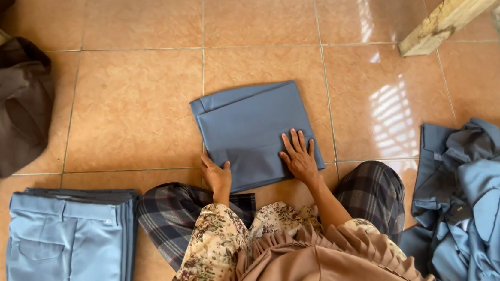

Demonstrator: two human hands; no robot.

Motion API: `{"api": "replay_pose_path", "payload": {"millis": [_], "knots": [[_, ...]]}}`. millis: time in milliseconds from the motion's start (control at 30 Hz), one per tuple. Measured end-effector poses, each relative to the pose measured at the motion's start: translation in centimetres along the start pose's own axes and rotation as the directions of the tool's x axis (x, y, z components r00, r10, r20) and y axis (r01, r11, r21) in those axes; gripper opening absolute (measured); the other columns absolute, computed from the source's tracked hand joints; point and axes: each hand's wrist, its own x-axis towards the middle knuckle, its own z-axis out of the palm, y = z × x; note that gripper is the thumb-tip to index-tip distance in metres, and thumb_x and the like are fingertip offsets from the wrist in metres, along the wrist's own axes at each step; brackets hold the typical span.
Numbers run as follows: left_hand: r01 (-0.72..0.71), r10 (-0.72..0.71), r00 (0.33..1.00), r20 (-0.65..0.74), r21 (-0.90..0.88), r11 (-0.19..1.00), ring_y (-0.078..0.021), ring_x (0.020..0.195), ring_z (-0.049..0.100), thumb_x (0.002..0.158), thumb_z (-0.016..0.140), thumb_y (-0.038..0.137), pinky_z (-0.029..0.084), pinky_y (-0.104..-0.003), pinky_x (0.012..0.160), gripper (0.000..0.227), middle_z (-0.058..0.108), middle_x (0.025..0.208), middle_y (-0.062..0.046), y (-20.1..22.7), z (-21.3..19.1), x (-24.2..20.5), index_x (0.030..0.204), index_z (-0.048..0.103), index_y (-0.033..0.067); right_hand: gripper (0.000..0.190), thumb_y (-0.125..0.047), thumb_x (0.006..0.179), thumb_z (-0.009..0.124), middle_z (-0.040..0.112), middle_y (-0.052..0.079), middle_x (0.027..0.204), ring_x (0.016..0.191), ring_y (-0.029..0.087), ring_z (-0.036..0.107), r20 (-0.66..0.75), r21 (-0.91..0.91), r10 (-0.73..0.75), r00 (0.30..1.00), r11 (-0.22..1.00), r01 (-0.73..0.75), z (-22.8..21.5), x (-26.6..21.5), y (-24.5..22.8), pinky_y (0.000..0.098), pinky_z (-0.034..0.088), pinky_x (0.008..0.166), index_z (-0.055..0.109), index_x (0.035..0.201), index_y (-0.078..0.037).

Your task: Folding trousers into a rectangular shape and stacking them on the floor.

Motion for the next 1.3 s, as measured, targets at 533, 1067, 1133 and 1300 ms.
{"api": "replay_pose_path", "payload": {"millis": [533, 1067, 1133, 1300], "knots": [[0.692, -0.264, 0.718, 0.644, -0.702, 0.167, -0.0456, 0.137, 0.045, 0.073, 0.088, 0.027, 0.039, -0.059, 0.11, 0.113, 0.041, 0.153, -0.027, 2.5, -6.6, -2.1, 0.16, 0.021, 0.0042, 0.11, -0.058, 0.08, 0.072, 0.008, 0.007, 0.172, 0.158, 0.026, 0.008, 0.218, -0.038, -0.094, 0.972, 0.994, 0.105, -1.2, -4.5, -2.4, 0.0599, 0.005, 0.123, 0.005, 0.165, -0.038], [0.248, 0.286, 0.849, 0.445, -0.813, 0.527, -0.026, 0.111, 0.067, 0.096, 0.071, 0.031, 0.055, -0.042, 0.095, 0.083, 0.066, 0.119, -0.019, 21.8, -4.6, -4.8, 0.157, 0.02, 0.0092, 0.078, -0.009, 0.079, 0.086, 0.062, 0.011, 0.137, 0.123, 0.033, 0.063, 0.619, 0.635, 0.009, 0.785, -0.594, -0.494, 5.0, -3.6, -4.3, 0.0486, 0.049, 0.106, 0.05, 0.148, -0.005], [0.275, 0.184, 0.86, 0.476, -0.736, 0.618, -0.0221, 0.103, 0.069, 0.095, 0.074, 0.03, 0.059, -0.037, 0.088, 0.068, 0.068, 0.114, -0.019, 17.9, -2.1, -4.7, 0.15, 0.045, 0.0012, 0.073, -0.015, 0.08, 0.086, 0.064, 0.011, 0.135, 0.119, 0.032, 0.065, 0.646, 0.62, 0.024, 0.763, -0.599, -0.507, 7.7, -2.6, -1.8, 0.0484, 0.053, 0.103, 0.054, 0.145, -0.009], [0.371, -0.32, 0.418, 0.85, 0.162, 0.914, -0.0382, 0.092, 0.074, 0.094, 0.028, 0.082, 0.061, -0.036, 0.08, 0.099, 0.07, 0.102, -0.037, 2.1, 0.0, -6.0, 0.115, 0.075, -0.0035, 0.079, -0.026, 0.084, 0.082, 0.062, 0.013, 0.136, 0.121, 0.035, 0.065, 0.724, 0.533, 0.004, 0.69, -0.639, -0.555, 9.7, -1.8, 0.2, 0.0509, 0.052, 0.104, 0.044, 0.151, -0.009]]}}
